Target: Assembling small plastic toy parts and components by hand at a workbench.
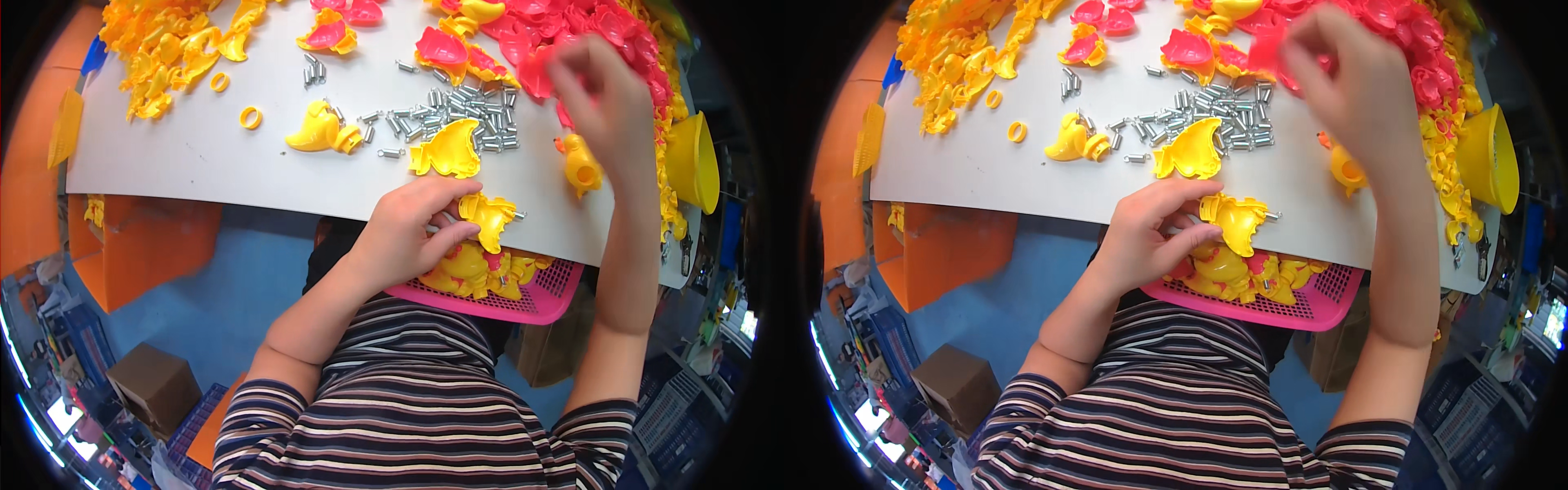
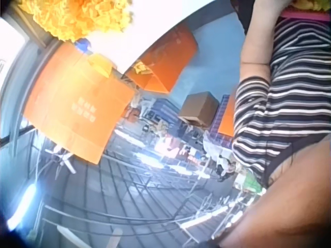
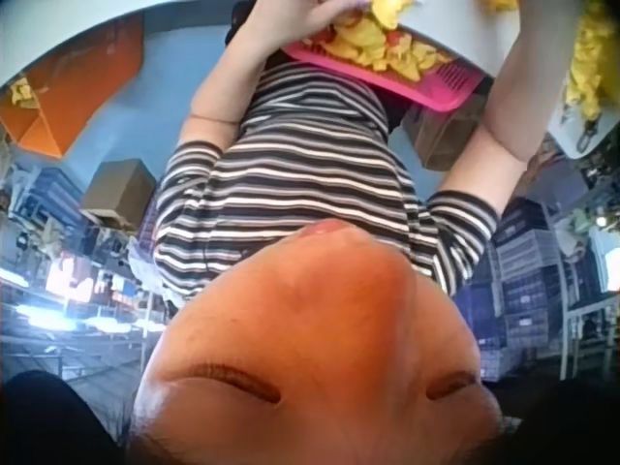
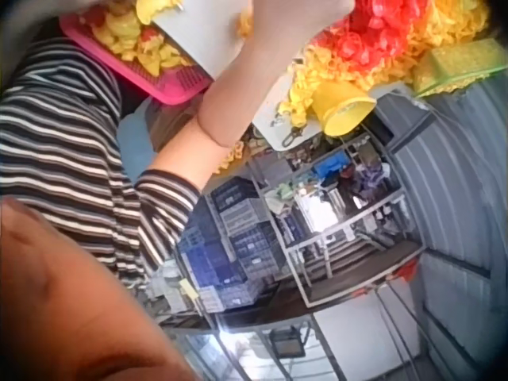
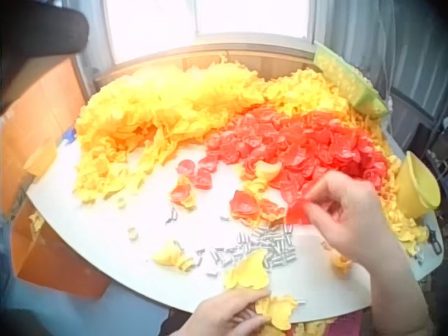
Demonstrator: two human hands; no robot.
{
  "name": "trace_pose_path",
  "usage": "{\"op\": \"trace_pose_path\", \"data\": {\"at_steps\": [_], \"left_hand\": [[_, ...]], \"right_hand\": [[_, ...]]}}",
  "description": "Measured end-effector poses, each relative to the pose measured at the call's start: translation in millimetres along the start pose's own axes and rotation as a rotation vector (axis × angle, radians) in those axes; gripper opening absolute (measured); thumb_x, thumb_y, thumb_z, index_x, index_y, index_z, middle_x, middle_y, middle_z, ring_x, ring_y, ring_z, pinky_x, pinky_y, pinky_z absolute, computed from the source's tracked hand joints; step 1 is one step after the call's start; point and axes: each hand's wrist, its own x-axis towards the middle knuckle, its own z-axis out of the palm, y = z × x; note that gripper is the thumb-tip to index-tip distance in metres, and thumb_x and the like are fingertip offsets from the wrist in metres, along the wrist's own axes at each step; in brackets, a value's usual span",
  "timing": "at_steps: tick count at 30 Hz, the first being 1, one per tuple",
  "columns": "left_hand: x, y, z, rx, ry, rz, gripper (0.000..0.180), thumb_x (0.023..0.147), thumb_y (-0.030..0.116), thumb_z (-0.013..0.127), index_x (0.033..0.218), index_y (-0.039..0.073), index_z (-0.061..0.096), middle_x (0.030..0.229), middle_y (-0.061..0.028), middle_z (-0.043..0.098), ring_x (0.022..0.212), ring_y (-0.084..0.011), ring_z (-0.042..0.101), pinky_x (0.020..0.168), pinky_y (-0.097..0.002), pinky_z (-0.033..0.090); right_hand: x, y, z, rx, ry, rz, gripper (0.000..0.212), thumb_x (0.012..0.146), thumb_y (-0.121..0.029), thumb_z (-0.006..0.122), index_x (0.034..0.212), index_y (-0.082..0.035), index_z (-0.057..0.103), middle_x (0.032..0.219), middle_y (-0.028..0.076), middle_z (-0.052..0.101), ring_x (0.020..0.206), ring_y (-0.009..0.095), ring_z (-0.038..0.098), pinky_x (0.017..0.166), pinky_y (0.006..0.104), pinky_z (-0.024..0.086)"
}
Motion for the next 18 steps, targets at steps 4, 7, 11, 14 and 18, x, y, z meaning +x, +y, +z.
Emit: {"op": "trace_pose_path", "data": {"at_steps": [4,7,11,14,18], "left_hand": [[4.6,3.4,0.8,-0.069,-0.023,-0.047,0.041,0.081,-0.003,0.071,0.12,-0.002,0.059,0.096,-0.0097,0.063,0.083,-0.0136,0.069,0.071,-0.023,0.057],[4.8,-2.1,2.7,-0.118,0.008,-0.065,0.038,0.082,0.0,0.07,0.119,-0.003,0.059,0.092,-0.0133,0.064,0.081,-0.0185,0.071,0.072,-0.0258,0.057],[4.0,-3.8,2.9,-0.217,0.019,-0.134,0.037,0.083,-0.003,0.068,0.119,-0.003,0.059,0.095,-0.0136,0.066,0.084,-0.0177,0.071,0.073,-0.0249,0.057],[6.0,0.6,1.9,-0.268,0.038,-0.174,0.036,0.084,-0.003,0.068,0.119,-0.004,0.059,0.094,-0.0132,0.067,0.084,-0.0173,0.071,0.073,-0.0247,0.057],[6.2,1.3,1.5,-0.271,-0.009,-0.243,0.035,0.086,-0.005,0.064,0.121,-0.007,0.057,0.098,-0.0139,0.068,0.091,-0.0173,0.069,0.08,-0.0259,0.056]], "right_hand": [[-81.6,-19.7,14.8,0.007,-0.118,-0.328,0.022,0.071,0.005,0.075,0.085,-0.003,0.061,0.086,0.011,0.069,0.077,0.025,0.068,0.065,0.0319,0.054],[-99.3,-9.2,28.0,0.083,-0.101,-0.271,0.022,0.07,0.004,0.075,0.084,-0.003,0.059,0.085,0.011,0.068,0.077,0.027,0.068,0.064,0.033,0.054],[-100.4,-14.2,32.7,0.054,-0.091,-0.32,0.022,0.072,0.004,0.074,0.081,-0.001,0.055,0.084,0.013,0.067,0.075,0.028,0.067,0.062,0.0332,0.054],[-97.7,-12.2,30.2,0.041,-0.115,-0.302,0.023,0.072,0.005,0.074,0.079,-0.001,0.053,0.083,0.014,0.066,0.073,0.028,0.066,0.061,0.0335,0.053],[-97.0,-13.7,32.8,0.058,-0.118,-0.294,0.023,0.072,0.005,0.074,0.079,0.0,0.052,0.081,0.013,0.065,0.07,0.029,0.064,0.059,0.0342,0.052]]}}
